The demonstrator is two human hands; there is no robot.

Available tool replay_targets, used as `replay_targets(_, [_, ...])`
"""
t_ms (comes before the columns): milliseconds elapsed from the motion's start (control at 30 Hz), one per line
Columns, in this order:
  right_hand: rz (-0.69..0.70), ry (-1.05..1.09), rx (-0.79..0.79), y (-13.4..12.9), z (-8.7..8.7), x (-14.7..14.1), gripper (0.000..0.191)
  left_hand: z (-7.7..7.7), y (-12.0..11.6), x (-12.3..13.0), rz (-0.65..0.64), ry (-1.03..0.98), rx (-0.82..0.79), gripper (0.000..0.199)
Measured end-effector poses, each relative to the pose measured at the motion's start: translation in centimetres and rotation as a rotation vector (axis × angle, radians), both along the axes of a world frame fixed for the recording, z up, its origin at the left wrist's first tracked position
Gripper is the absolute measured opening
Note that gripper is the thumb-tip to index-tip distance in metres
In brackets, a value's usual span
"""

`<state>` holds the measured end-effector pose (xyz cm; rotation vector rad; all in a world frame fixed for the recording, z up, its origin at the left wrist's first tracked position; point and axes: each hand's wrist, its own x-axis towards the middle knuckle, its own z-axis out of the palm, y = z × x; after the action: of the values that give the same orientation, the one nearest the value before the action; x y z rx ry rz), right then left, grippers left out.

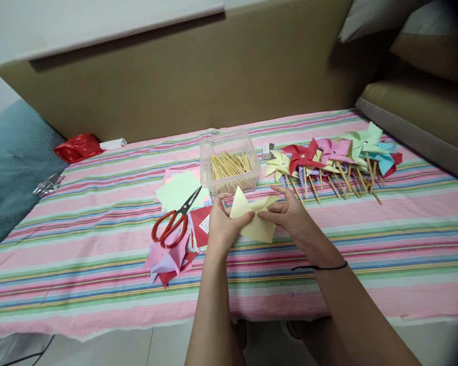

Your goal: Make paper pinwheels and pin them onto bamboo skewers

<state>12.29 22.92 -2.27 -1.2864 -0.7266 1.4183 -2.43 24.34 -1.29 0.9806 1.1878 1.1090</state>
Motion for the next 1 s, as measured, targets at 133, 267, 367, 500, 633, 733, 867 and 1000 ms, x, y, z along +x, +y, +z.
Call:
replay_targets(133, [-0.03, -0.012, 0.037, -0.1, -0.1, -0.2, 0.094, 0.1, 0.0, 0.3, 0.037, -0.001, 0.002, 0.061])
replay_targets(267, [-0.049, 0.0, 0.065, 0.0, -0.3, -0.2, 0.095, 0.0, 0.0, 0.4, 0.06, -0.017, -0.021, 0.064])
replay_targets(367, [-0.071, 0.003, 0.075, 0.0, -0.3, -0.3, 0.097, -0.1, 0.0, 0.6, 0.071, -0.015, -0.025, 0.064])
replay_targets(500, [-0.052, 0.0, 0.038, -0.1, 0.0, -0.1, 0.102, 0.0, 0.0, 0.4, 0.013, -0.029, -0.041, 0.064])
replay_targets(633, [-0.068, -0.042, -0.022, 0.0, -0.1, 0.8, 0.1, 0.3, 0.3, -1.0, -0.075, -0.1, -0.01, 0.053])
replay_targets(733, [-0.107, -0.052, -0.043, 0.1, -0.3, 1.5, 0.098, 0.4, 0.5, -2.5, -0.115, -0.106, 0.076, 0.034])
replay_targets(867, [-0.106, -0.065, -0.06, 0.1, -0.3, 2.0, 0.092, 0.4, 0.5, -3.6, -0.272, -0.039, 0.173, 0.027])
replay_targets(1000, [-0.018, -0.059, -0.098, 0.0, -0.1, 2.0, 0.089, 0.0, 0.6, -3.5, -0.348, 0.022, 0.235, 0.023])
